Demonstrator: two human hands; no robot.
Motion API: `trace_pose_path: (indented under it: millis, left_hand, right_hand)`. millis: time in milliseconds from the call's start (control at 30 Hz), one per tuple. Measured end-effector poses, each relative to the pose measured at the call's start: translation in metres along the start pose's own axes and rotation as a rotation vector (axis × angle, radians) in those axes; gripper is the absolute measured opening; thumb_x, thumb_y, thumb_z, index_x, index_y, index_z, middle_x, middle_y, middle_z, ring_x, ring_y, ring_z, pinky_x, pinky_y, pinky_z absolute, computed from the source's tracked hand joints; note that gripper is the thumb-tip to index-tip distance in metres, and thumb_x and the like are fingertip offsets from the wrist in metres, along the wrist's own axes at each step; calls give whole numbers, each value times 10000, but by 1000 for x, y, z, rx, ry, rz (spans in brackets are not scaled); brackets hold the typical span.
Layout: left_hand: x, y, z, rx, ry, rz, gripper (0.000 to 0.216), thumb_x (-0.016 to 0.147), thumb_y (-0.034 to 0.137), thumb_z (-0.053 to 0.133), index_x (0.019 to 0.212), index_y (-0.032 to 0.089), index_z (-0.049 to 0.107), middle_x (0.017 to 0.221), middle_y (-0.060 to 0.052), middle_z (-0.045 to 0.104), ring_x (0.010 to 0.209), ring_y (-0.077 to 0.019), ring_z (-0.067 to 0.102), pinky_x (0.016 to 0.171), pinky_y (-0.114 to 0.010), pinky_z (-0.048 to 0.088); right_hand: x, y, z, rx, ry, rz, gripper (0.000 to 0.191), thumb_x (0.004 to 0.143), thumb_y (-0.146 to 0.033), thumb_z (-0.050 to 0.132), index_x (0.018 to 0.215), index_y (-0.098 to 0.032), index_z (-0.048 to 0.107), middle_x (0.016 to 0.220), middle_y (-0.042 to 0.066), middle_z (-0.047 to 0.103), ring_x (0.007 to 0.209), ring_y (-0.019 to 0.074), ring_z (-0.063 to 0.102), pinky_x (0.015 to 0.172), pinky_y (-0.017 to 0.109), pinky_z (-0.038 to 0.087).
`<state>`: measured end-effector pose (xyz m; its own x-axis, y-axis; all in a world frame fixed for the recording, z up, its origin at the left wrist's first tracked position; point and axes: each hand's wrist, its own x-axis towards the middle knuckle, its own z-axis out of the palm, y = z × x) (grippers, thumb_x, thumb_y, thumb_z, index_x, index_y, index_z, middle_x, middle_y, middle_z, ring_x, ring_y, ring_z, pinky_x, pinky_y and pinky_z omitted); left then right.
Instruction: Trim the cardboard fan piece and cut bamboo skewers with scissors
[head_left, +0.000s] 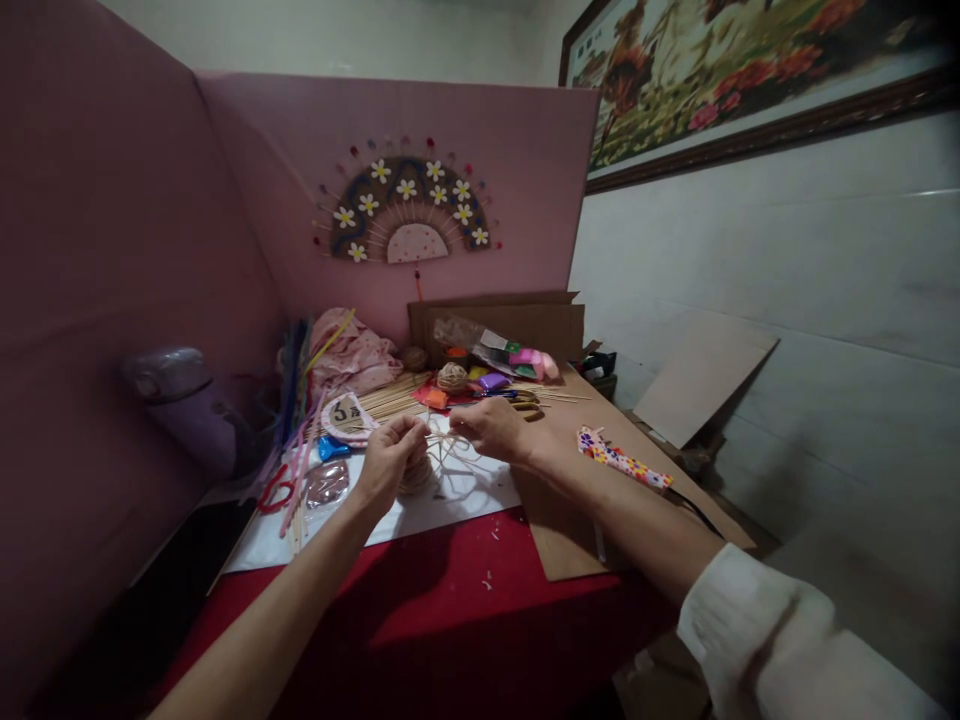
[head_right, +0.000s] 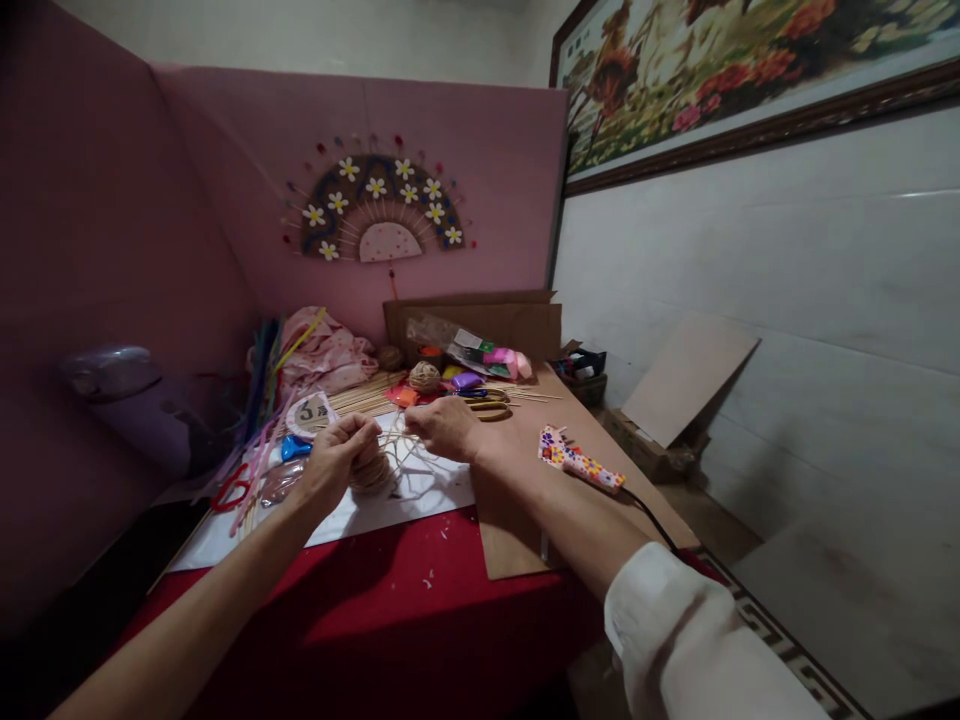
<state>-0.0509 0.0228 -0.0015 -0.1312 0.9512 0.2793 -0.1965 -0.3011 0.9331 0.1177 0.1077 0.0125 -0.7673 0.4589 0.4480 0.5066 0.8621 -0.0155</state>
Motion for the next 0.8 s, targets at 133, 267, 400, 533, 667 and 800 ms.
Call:
trace_pose_path:
  millis: [133, 267, 400, 533, 667, 800]
  left_hand:
    - [-2, -4, 2, -11, 60, 30, 228, 683, 289, 691, 641, 128, 535, 446, 84, 369, 394, -19, 276, 395, -151, 179]
    - [-9, -5, 1, 1, 122, 90, 194, 698, 265, 679, 638, 128, 555, 469, 71, 395, 420, -25, 300, 413, -156, 207]
    - [-16, -4, -8, -19, 155, 101, 190, 692, 269, 683, 633, 138, 559, 451, 81, 362, 408, -28, 285, 409, -164, 200]
    - [-18, -5, -7, 80, 109, 66, 187, 694, 307, 676, 660, 142, 595, 434, 64, 426, 397, -48, 340, 409, -181, 241]
    - [-13, 0, 7, 351, -64, 153, 173, 667, 305, 697, 658, 137, 658, 630, -36, 623, 580, -125, 535, 544, -242, 403]
    - [-5, 13, 20, 518, 143, 333, 216, 748, 314, 622, 902, 170, 669, 792, -42, 650, 625, -123, 529, 601, -245, 412]
  right_hand:
    - [9, -2, 0, -68, -35, -82, 176, 867, -216, 461, 918, -187, 627, 755, 53, 677, 668, 143, 569, 568, 242, 257]
    - [17, 10, 2, -13, -59, 31, 154, 821, -200, 512, 914, -217, 634, 782, 46, 677, 728, 162, 578, 588, 244, 266]
    - [16, 36, 1, 14, 3, 231, 119, 794, -171, 530, 806, -164, 649, 720, 83, 659, 670, 174, 560, 567, 247, 257]
    - [19, 46, -1, 114, 99, 323, 226, 866, -274, 460, 803, -149, 638, 730, 64, 647, 645, 147, 542, 557, 230, 280]
    - [25, 31, -8, 242, 117, 297, 255, 870, -291, 447, 791, -129, 628, 701, 19, 620, 604, 101, 511, 539, 191, 313]
    - [18, 6, -26, 356, 144, 210, 251, 858, -303, 483, 763, -123, 629, 660, 6, 591, 580, 91, 484, 538, 193, 311]
